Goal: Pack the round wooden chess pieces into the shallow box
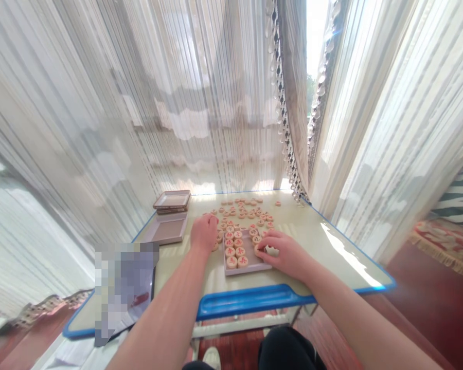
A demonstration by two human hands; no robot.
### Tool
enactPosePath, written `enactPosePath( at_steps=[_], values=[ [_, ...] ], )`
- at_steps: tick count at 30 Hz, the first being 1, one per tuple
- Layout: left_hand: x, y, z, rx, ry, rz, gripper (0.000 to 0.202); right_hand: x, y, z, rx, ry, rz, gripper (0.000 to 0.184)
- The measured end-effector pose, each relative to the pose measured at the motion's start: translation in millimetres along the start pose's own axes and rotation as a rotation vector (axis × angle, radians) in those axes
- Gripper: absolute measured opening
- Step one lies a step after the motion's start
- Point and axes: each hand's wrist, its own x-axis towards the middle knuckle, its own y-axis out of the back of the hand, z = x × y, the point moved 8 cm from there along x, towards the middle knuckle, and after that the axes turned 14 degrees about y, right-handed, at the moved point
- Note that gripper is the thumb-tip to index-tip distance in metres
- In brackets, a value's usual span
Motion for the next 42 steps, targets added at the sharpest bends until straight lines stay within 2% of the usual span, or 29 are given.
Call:
enactPosePath(
  at_steps=[10, 24, 31, 37, 42],
  values=[
    [-1, -0.4, 2, 0.039, -0.004, -0.004, 0.034, 0, 3, 1, -0.017, 0.014, 0.051, 0.009],
    [-7, -3.8, 5, 0.032, -0.072, -0.032, 0.034, 0, -2, 3, -0.004, 0.021, 0.038, 0.008],
    [-22, -13.9, 32, 0.017, -0.197, -0.204, 0.036, -2, -2, 5, 0.042, -0.01, 0.043, 0.009],
    [-26, -36.1, 36, 0.172, -0.139, -0.42, 0.04, -2, 2, 5, -0.003, -0.034, 0.065, 0.013],
    [-22, -43.7, 35, 0.18, -0.105, -0.455, 0.041, 0, 8, 3, -0.027, -0.006, 0.114, 0.013]
  ],
)
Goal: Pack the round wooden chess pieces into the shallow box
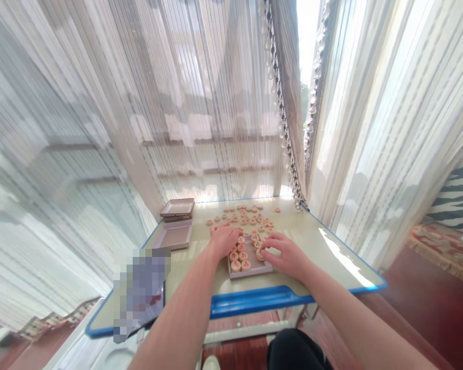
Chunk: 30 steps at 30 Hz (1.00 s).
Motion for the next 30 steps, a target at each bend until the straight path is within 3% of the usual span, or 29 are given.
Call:
enactPosePath(
  at_steps=[5, 13, 15, 18, 20, 23, 26, 30],
  values=[
    [0, 1.7, 1, -0.002, -0.007, 0.033, 0.041, 1, -2, 0, -0.003, 0.027, -0.011, 0.012],
    [-1, -0.2, -1, -0.026, 0.003, -0.027, 0.043, 3, 4, 3, 0.039, -0.004, 0.043, 0.013],
    [0, 2.8, -1, -0.028, -0.014, -0.001, 0.043, 16, 1, 14, 0.099, -0.086, -0.004, 0.015],
    [3, 4.9, -5, -0.027, -0.036, 0.027, 0.039, 46, -14, 37, 0.18, -0.231, -0.178, 0.016],
    [7, 5.7, -10, -0.061, -0.024, 0.051, 0.036, 71, -22, 46, 0.123, -0.202, -0.219, 0.019],
    [12, 4.7, -19, -0.16, -0.019, 0.064, 0.036, 95, -43, 51, 0.062, -0.045, -0.315, 0.019],
    [14, 5.3, -29, -0.283, 0.016, 0.084, 0.037, 94, -56, 64, 0.036, -0.008, -0.354, 0.017],
    [12, 15.5, -36, -0.418, 0.086, 0.178, 0.036, 84, -55, 80, -0.042, -0.005, -0.317, 0.015]
  ],
)
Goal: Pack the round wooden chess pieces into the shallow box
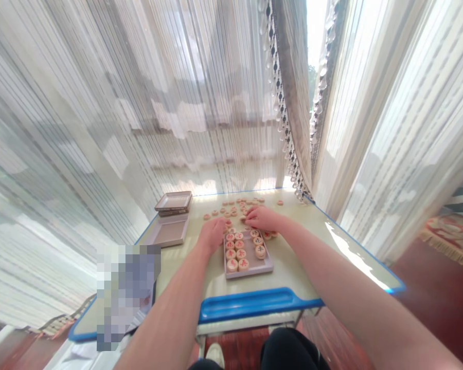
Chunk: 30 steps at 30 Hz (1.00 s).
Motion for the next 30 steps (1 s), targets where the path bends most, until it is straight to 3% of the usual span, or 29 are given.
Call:
enactPosePath(
  at_steps=[4, 9, 13, 19, 25, 30],
  values=[
    [-4, 10.7, 7, -0.047, -0.001, 0.085, 0.038, 0, 2, 1, -0.046, 0.0, 0.067, 0.019],
    [-4, 14.1, 7, -0.067, -0.019, 0.11, 0.037, 8, -10, -7, -0.048, 0.015, -0.051, 0.019],
    [-2, 15.3, 3, -0.033, -0.009, 0.128, 0.037, 11, -5, -6, -0.047, -0.03, -0.013, 0.026],
    [-4, 23.0, 5, 0.033, -0.037, 0.202, 0.042, 17, -14, -3, -0.068, -0.097, -0.248, 0.029],
    [-6, 26.0, 7, 0.058, -0.071, 0.239, 0.04, 12, 1, 7, -0.153, -0.21, -0.188, 0.022],
    [-7, 28.1, 8, 0.083, -0.086, 0.261, 0.039, 12, -4, 6, -0.198, -0.241, -0.181, 0.022]
  ],
)
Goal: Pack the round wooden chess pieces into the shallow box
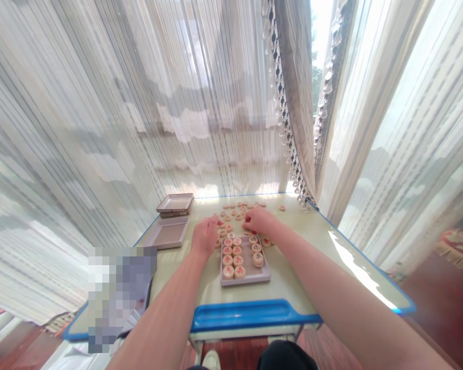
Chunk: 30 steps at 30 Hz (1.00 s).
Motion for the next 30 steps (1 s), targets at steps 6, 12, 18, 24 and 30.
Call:
enactPosePath(
  at_steps=[6, 12, 18, 24, 30],
  values=[
    [0, -1.3, 2, 0.045, -0.039, -0.02, 0.041, -12, 20, -3, 0.134, 0.011, 0.126, 0.02],
    [-7, -4.4, 15, 0.179, -0.179, -0.02, 0.041, -67, 50, -40, 0.455, 0.198, 0.229, 0.035],
    [-11, 8.0, 19, 0.158, -0.187, 0.066, 0.038, -126, 38, -73, 0.484, 0.38, 0.303, 0.017],
    [-10, 12.1, 14, 0.11, -0.106, 0.089, 0.03, -133, 27, -74, 0.395, 0.406, 0.314, 0.017],
    [-12, 10.0, 15, 0.127, -0.094, 0.068, 0.031, -129, 28, -78, 0.361, 0.43, 0.29, 0.017]
  ],
)
